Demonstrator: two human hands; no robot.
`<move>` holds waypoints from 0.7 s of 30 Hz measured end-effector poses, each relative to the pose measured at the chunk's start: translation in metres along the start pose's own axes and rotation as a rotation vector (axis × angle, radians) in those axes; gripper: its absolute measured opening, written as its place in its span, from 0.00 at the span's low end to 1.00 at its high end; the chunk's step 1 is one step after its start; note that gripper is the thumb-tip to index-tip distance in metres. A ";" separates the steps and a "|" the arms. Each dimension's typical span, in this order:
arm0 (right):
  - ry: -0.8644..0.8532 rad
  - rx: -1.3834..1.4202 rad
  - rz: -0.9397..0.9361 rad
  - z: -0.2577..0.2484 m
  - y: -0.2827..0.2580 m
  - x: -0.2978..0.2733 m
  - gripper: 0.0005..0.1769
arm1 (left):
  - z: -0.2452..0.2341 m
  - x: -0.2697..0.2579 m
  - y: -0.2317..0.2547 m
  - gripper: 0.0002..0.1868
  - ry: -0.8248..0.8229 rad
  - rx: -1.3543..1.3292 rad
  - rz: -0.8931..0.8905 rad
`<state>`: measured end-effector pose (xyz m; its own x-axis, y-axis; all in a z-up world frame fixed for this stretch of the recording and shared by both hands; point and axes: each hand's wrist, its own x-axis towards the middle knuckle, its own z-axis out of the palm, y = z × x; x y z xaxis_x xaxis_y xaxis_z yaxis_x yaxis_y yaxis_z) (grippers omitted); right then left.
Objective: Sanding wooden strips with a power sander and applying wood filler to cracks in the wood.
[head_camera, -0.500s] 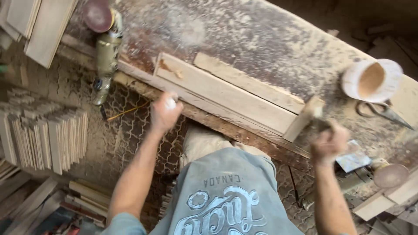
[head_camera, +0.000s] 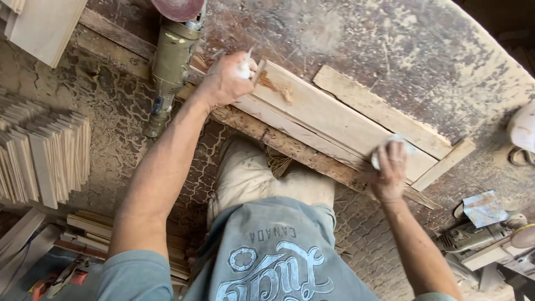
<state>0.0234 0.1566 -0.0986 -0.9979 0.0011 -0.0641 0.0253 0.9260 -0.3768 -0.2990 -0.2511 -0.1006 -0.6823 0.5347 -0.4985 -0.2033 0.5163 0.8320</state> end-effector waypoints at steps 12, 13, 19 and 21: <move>-0.095 0.135 -0.202 0.100 -0.214 0.175 0.29 | -0.029 0.021 0.008 0.11 -0.210 0.045 0.013; -0.151 0.143 -0.216 0.093 -0.213 0.167 0.30 | -0.028 0.023 0.005 0.09 -0.208 0.048 0.055; -0.118 0.189 -0.268 0.099 -0.203 0.178 0.33 | -0.031 0.039 0.012 0.10 -0.206 0.080 0.031; -0.156 0.262 -0.217 0.109 -0.223 0.166 0.41 | -0.020 0.022 0.006 0.08 -0.223 0.023 0.117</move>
<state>-0.1414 -0.0907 -0.1265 -0.9612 -0.2608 -0.0895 -0.1513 0.7703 -0.6194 -0.3294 -0.2498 -0.1017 -0.5284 0.7248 -0.4422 -0.1142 0.4554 0.8829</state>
